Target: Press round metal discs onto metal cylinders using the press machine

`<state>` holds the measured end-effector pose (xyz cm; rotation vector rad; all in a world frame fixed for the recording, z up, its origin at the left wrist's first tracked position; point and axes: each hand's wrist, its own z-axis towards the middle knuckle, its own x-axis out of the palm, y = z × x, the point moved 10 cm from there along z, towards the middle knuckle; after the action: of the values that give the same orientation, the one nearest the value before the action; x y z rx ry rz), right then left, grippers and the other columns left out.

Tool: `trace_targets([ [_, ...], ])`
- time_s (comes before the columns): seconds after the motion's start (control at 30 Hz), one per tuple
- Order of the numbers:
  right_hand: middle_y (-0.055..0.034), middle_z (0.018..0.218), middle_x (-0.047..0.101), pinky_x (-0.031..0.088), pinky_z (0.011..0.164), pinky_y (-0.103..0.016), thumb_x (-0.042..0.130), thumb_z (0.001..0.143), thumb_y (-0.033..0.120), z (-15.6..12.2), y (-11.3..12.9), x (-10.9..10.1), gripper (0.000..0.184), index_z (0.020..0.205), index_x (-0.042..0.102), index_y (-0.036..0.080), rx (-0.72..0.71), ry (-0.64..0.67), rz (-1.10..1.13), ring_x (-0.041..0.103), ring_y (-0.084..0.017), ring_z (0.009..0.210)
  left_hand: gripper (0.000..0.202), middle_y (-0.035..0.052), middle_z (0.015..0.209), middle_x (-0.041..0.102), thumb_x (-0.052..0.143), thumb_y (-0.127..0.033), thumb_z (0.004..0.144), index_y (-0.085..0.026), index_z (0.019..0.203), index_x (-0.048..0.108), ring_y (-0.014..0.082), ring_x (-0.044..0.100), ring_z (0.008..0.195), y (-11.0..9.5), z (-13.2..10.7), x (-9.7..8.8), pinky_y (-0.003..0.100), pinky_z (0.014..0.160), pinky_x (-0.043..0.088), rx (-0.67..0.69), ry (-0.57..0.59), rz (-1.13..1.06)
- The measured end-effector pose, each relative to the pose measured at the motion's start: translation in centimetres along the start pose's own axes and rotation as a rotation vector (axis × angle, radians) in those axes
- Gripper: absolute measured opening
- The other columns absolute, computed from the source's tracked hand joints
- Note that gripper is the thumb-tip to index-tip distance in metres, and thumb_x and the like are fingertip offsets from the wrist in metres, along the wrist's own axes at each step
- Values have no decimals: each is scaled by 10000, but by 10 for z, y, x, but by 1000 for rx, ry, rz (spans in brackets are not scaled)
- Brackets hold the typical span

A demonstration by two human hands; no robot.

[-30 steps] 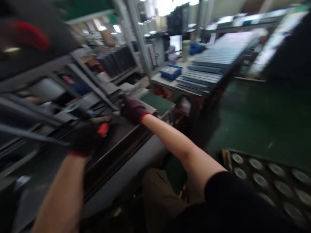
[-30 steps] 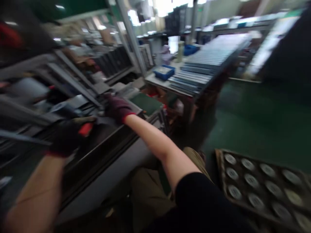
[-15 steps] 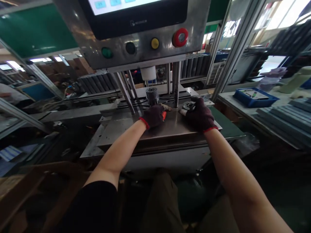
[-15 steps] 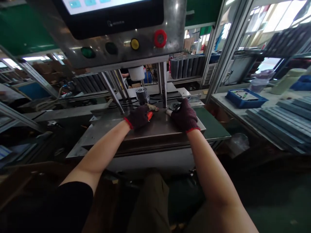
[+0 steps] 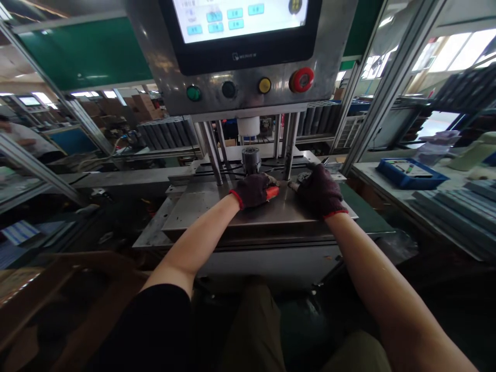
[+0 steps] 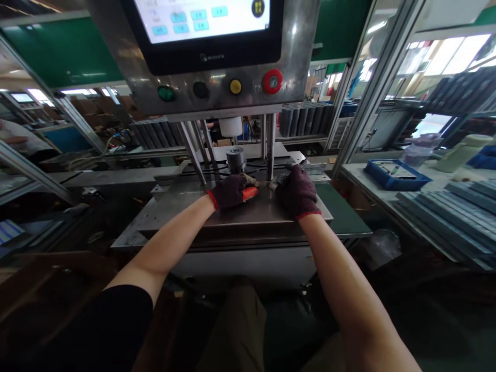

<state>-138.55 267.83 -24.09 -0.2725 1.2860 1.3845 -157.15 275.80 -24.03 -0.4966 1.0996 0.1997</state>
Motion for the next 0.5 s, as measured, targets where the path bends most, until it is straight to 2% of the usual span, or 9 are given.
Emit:
trace_targets([
  [0.2,-187,1370,735,594,951,-463,890,800,586,2,-9,5,866,1517,568,223,32,13,-2,728,-357,1134,277,84,1317,856,697,-194,1012,-202,1253,835,253,809,1267,1,-1,0,389,1130,649,-23,-1,4],
  [0.37,-184,1390,731,588,979,-472,862,841,563,0,-9,5,805,1513,574,226,53,20,15,731,-358,1168,283,78,1339,850,686,-168,1005,-204,1243,836,244,803,1282,1,-2,-2,382,1159,638,-46,2,-34],
  [0.5,-210,1426,715,585,1023,-497,849,872,594,-3,-6,4,836,1549,554,201,54,35,50,727,-383,1234,333,100,1372,837,667,-146,1009,-175,1300,827,254,792,1312,4,-1,-3,382,1172,631,-71,-3,-18],
])
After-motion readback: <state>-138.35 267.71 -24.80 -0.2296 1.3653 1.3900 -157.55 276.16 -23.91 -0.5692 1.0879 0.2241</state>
